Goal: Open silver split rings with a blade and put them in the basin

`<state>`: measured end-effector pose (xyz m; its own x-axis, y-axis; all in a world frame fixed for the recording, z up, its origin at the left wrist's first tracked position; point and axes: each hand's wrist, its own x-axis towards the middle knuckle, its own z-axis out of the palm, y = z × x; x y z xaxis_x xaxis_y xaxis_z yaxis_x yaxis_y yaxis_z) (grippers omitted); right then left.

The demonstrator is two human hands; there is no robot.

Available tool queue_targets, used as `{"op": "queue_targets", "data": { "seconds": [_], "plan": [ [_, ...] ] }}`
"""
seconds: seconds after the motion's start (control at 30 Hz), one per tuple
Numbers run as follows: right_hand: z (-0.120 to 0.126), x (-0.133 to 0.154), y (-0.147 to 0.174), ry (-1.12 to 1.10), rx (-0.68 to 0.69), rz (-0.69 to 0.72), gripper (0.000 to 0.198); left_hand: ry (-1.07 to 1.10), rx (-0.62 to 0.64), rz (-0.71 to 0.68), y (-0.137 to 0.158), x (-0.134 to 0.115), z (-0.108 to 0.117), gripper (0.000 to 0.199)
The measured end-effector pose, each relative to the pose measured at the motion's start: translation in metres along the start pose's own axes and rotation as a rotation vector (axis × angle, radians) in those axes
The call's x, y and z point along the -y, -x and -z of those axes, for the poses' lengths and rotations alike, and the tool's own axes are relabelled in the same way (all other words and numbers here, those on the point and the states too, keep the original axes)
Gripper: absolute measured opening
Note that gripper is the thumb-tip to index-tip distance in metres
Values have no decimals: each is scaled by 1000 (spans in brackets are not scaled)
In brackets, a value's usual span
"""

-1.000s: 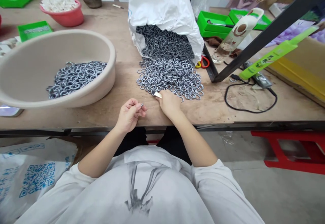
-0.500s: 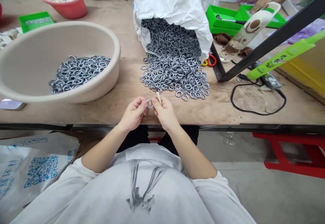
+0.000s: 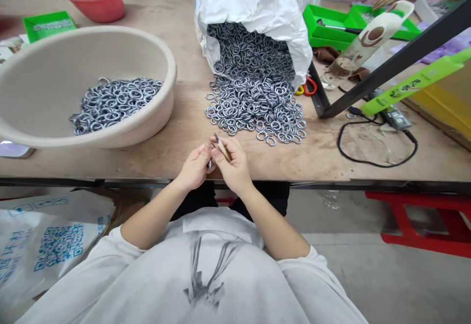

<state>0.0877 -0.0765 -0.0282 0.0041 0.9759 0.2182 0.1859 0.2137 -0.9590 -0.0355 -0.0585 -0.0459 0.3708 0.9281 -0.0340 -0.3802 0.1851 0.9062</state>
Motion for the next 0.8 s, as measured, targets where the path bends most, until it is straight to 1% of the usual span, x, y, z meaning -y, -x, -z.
{"op": "queue_targets", "data": {
  "seconds": [0.07,0.2,0.3,0.37,0.43,0.6,0.8],
  "plan": [
    [0,2,-1,51,-49,94,39,45,-9,18,0,-1,-1,57],
    [5,4,-4,101,-70,137,40,117,27,62,2,-11,-4,65],
    [12,4,0,239,-18,183,44,164,-5,95,2,-18,-5,68],
    [15,5,4,366,35,226,44,196,-35,131,2,-19,-4,68],
    [16,5,7,444,60,260,44,217,-45,149,2,-19,-3,67],
    [14,5,7,506,76,309,42,224,-27,137,1,-18,-2,68],
    [15,6,6,544,67,323,46,241,-21,133,0,-19,-3,67]
  ]
}}
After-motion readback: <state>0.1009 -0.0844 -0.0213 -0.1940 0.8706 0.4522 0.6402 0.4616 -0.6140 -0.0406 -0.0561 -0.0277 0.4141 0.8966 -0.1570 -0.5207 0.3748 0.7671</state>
